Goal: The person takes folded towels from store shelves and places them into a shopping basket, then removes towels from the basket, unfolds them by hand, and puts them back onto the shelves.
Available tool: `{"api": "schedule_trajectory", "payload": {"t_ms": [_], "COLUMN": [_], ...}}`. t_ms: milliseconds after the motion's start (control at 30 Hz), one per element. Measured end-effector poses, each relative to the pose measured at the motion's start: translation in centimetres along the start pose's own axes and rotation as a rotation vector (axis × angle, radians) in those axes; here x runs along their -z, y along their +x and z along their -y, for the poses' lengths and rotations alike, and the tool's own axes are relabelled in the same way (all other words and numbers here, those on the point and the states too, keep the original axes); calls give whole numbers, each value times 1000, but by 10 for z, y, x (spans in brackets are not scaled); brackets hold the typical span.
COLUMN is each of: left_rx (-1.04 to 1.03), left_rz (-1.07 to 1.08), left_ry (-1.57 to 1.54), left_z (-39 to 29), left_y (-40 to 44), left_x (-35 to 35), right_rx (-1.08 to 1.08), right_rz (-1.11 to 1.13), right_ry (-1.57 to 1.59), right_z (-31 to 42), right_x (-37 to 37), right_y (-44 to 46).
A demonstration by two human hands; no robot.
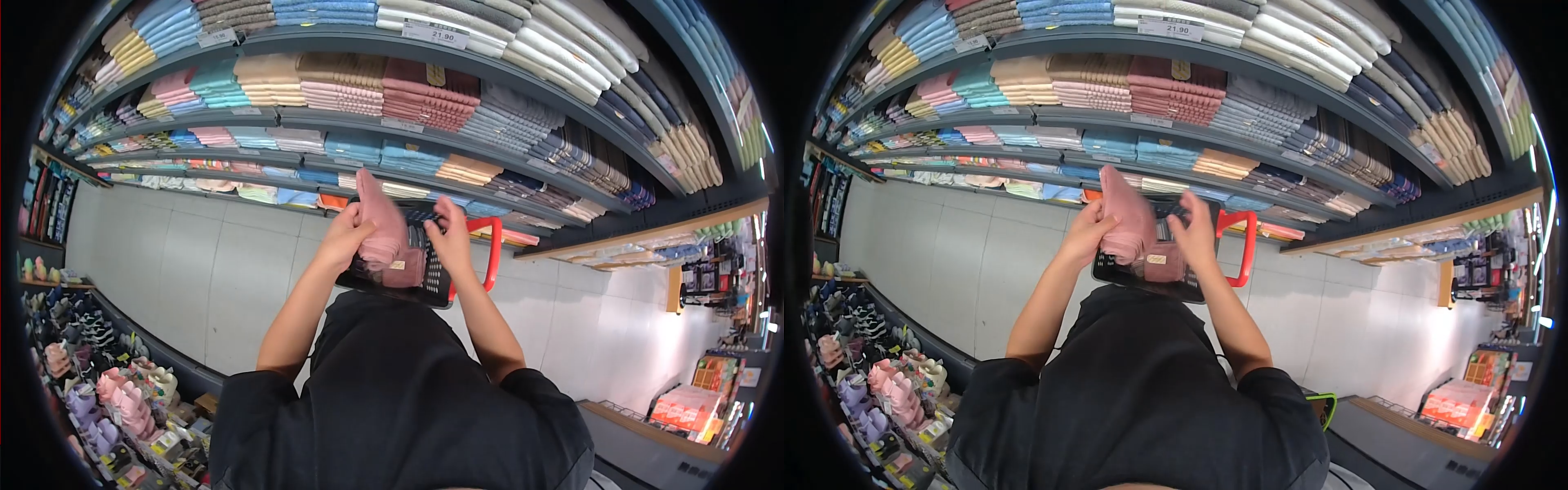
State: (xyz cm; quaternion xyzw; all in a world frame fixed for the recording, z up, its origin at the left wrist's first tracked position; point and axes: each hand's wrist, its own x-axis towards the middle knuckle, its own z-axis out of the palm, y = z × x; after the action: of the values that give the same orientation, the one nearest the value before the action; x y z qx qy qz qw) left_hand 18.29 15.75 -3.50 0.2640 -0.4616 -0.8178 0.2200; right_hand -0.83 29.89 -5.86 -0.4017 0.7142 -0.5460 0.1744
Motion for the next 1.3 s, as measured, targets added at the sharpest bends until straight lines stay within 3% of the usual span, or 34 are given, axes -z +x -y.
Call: {"api": "schedule_trajectory", "payload": {"t_ms": [67,133,167,333,433,567,700,867,933,1300], "left_rx": [0,52,53,-72,-92,-60,-28,-104,-113,13], "left_rz": [-1,4,6,102,30,-29,-161,-157,-136,-140], "left_ry": [65,78,34,27,18,-50,-19,33,71,-110], "left_z": [1,-7,-13,-12,2,16,8,6,5,-13], "left_y": [5,6,4,-5,-3,4,5,11,15,11], "left_x": [-4,-14,-21,-40,-39,-28,-16,-25,-30,-41], "right_rx": [51,105,189,104,64,36,-110,126,64,248], "right_rz": [279,351,274,143,65,35,-43,45,97,49], "right_ry": [80,66,-84,-25,65,-45,24,-66,-21,-110], "right_z": [27,59,69,62,64,42,24,61,74,66], "right_x": [-5,-15,-19,-22,-22,-16,-9,-21,-31,-35], "right_y": [-6,-13,-13,0,4,16,22,9,3,2]}}
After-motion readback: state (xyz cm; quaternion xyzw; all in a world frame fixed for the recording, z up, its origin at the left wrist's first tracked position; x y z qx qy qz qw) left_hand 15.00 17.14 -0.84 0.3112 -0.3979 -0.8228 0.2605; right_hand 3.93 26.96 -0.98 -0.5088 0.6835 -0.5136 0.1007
